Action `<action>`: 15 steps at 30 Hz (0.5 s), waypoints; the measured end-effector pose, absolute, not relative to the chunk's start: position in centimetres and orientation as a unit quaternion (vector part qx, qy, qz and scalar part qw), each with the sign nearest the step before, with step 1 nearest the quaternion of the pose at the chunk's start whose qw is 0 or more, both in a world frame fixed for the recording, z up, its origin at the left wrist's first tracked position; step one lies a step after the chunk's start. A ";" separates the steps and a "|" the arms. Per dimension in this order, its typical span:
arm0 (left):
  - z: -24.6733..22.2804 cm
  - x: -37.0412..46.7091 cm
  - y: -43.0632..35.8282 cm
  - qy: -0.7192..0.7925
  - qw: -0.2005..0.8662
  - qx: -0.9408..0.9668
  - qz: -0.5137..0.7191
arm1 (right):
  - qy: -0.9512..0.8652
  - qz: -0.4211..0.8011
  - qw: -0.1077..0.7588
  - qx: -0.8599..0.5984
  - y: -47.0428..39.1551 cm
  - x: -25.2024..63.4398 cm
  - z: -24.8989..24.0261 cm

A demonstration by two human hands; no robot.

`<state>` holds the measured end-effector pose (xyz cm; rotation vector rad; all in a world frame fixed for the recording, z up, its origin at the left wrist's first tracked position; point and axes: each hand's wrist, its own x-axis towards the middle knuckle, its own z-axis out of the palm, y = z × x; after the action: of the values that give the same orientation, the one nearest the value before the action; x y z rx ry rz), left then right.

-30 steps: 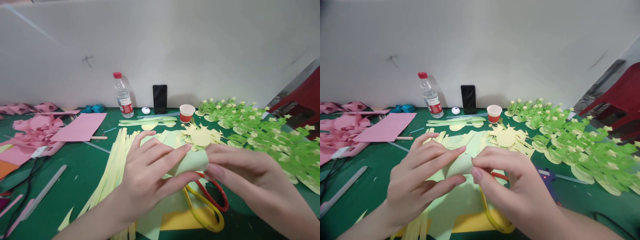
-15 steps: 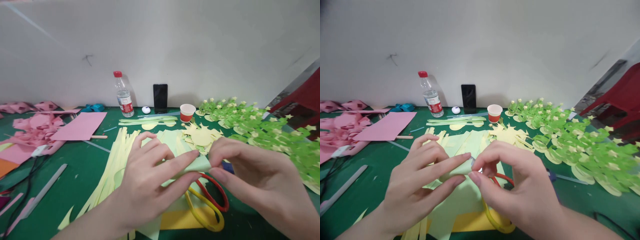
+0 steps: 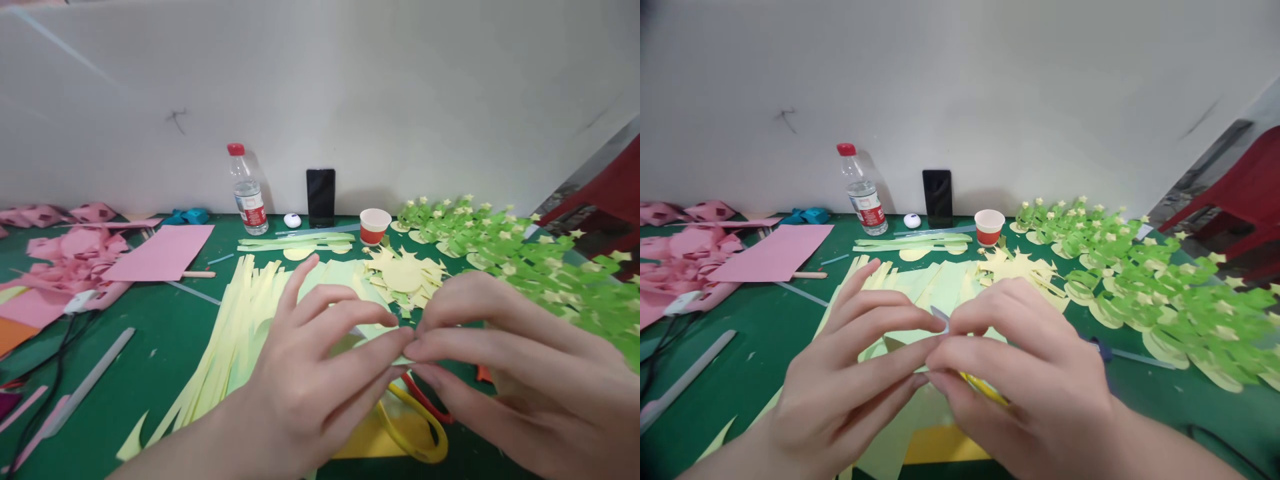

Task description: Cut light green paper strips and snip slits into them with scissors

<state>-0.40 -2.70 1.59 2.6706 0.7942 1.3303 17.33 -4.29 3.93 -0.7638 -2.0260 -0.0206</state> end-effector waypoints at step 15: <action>1.9 -0.5 -2.3 0.294 0.258 0.852 0.347 | -0.709 0.164 0.532 -0.432 -4.1 18.1 3.4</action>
<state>-0.47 -2.33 1.88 2.3120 0.7976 0.9416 18.14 -4.09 3.38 -1.0306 -1.6910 0.3920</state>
